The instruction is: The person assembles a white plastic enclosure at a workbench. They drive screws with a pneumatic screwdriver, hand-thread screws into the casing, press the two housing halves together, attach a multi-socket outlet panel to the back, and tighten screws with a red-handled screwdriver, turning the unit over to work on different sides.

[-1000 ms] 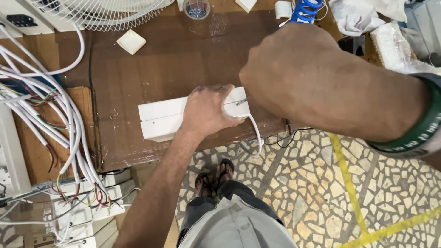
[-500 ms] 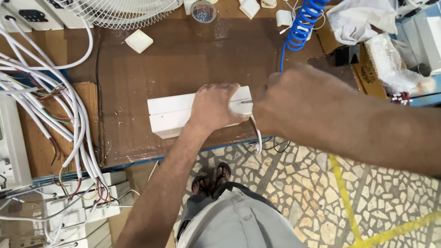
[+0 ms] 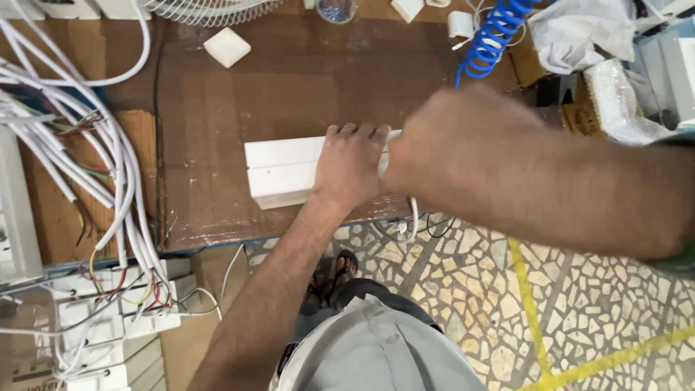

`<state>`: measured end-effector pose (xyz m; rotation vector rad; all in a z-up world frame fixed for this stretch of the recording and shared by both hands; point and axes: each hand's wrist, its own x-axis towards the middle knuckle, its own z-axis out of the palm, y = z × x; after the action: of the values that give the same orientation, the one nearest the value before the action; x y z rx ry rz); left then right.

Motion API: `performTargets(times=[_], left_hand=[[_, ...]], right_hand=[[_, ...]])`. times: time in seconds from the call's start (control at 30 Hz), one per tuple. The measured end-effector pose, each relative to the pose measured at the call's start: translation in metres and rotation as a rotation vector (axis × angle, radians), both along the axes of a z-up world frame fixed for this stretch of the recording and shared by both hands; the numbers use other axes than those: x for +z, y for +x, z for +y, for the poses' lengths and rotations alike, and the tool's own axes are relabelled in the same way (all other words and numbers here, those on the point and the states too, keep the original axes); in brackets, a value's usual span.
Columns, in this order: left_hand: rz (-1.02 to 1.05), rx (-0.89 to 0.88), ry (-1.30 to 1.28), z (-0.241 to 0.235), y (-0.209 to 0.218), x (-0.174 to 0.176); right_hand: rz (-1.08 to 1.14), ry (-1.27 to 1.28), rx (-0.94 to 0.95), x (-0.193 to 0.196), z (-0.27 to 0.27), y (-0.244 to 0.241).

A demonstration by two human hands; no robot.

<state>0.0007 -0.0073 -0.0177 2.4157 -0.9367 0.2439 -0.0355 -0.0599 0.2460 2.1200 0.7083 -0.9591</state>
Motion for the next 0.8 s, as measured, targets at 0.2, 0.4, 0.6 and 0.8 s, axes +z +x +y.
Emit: performTargets(times=[0.2, 0.4, 0.6, 0.8], left_hand=[[0.054, -0.006, 0.051, -0.004, 0.002, -0.003], [-0.019, 0.01, 0.008, -0.001, 0.0, -0.001], [0.023, 0.014, -0.013, 0.003, -0.006, 0.005], [-0.002, 0.009, -0.122, 0.005, -0.007, 0.002]], right_hand=[[-0.105, -0.08, -0.119, 0.005, 0.006, 0.003], [-0.078, -0.141, -0.178, 0.004, 0.004, -0.006], [-0.304, 0.033, -0.094, -0.008, -0.033, -0.011], [-0.879, -0.181, 0.043, 0.01, -0.079, -0.047]])
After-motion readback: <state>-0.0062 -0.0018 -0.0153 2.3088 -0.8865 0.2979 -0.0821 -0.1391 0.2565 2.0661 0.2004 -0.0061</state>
